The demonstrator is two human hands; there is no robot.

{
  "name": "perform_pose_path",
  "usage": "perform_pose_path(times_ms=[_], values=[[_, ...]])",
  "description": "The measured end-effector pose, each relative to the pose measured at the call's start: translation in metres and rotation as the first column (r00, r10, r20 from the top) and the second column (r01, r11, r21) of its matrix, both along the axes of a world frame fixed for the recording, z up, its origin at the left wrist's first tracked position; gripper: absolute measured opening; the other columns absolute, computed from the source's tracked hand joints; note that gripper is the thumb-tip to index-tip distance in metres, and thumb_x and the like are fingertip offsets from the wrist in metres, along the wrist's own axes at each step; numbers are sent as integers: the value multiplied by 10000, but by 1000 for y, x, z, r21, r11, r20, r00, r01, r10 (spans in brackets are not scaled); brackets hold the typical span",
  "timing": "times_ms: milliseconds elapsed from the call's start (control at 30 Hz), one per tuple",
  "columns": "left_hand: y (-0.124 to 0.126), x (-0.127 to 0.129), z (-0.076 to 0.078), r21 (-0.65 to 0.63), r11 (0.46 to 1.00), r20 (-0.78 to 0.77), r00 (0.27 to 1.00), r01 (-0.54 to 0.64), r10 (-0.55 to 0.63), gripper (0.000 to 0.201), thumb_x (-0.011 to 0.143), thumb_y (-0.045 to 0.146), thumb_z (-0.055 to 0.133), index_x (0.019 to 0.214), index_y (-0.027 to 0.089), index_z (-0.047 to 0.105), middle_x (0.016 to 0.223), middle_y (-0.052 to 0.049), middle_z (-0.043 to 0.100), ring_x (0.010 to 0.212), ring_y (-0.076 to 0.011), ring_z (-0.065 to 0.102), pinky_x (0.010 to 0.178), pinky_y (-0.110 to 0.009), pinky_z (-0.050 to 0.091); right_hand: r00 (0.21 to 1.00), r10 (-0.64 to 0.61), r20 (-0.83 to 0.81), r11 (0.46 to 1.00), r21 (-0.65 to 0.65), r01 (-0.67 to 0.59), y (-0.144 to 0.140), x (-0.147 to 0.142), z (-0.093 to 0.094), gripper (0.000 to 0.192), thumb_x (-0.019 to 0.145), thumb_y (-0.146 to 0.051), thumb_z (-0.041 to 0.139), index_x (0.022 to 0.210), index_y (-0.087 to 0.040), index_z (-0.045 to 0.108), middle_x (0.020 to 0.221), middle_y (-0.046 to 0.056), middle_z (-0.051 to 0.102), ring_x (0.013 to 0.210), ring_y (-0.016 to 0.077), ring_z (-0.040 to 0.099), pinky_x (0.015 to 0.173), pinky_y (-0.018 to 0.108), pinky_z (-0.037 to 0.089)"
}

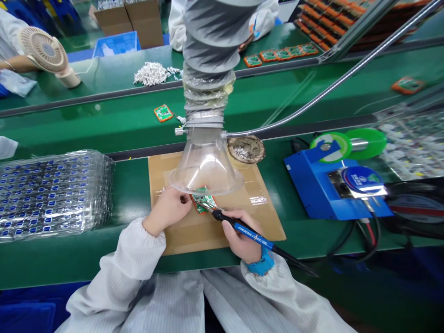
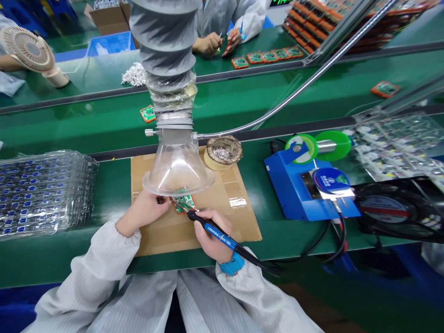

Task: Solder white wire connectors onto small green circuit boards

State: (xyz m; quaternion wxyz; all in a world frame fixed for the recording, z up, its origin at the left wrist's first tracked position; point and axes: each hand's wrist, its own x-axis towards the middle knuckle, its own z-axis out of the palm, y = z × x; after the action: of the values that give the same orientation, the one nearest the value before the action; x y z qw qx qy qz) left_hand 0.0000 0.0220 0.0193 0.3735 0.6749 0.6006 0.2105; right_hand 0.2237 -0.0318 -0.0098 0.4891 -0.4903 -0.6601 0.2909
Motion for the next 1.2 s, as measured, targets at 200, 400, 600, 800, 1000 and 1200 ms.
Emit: perform_pose_path(times_ms=[200, 400, 600, 800, 1000, 1200], values=[[0, 0, 0, -10, 1000, -12, 1000, -2, 2, 210, 760, 80, 566, 594, 188, 497, 634, 5, 586, 616, -135, 498, 631, -289, 385, 999, -29, -18, 1000, -9, 29, 0, 0, -1, 75, 882, -265, 669, 951, -246, 691, 858, 33, 771, 749, 205, 755, 673, 315, 615], [1, 0, -1, -19, 1000, -3, 1000, -5, 5, 211, 759, 84, 574, 595, 189, 495, 638, 5, 583, 621, -135, 498, 635, -288, 390, 1000, -22, -16, 999, -24, 22, -2, 2, -5, 73, 885, -276, 672, 949, -245, 691, 853, 30, 763, 751, 200, 749, 676, 313, 610], [0, -1, -1, -44, 999, 23, 1000, -18, 19, 176, 751, 78, 574, 623, 186, 518, 679, -1, 613, 636, -135, 516, 648, -289, 405, 962, -198, -188, 980, -42, 193, 0, 15, -13, 114, 916, -329, 670, 942, -224, 705, 821, 23, 710, 648, 175, 695, 625, 317, 563], [1, -2, -3, -37, 999, 13, 1000, 1, -1, 176, 764, 83, 570, 630, 187, 524, 701, -11, 628, 669, -145, 542, 667, -290, 427, 818, -446, -364, 856, 93, 509, 40, 47, -1, 188, 898, -391, 664, 975, -220, 678, 737, -19, 629, 565, 157, 616, 605, 333, 517], [-10, 2, 4, 91, 990, -228, 970, 104, -81, 189, 788, 77, 579, 653, 201, 534, 764, -72, 624, 822, -236, 595, 791, -383, 478, 910, -414, -13, 908, 58, 414, 68, 55, 1, 361, 903, -448, 676, 1173, -208, 686, 1087, 100, 735, 835, 223, 715, 798, 414, 594], [-17, -31, 15, -139, 990, -9, 1000, -16, 14, 144, 893, 226, 550, 753, 195, 560, 744, -26, 614, 682, -171, 561, 663, -307, 459, 882, -447, -146, 892, 6, 453, 49, 49, -5, 394, 923, -460, 674, 1207, -188, 698, 937, 85, 748, 703, 220, 706, 694, 405, 592]])
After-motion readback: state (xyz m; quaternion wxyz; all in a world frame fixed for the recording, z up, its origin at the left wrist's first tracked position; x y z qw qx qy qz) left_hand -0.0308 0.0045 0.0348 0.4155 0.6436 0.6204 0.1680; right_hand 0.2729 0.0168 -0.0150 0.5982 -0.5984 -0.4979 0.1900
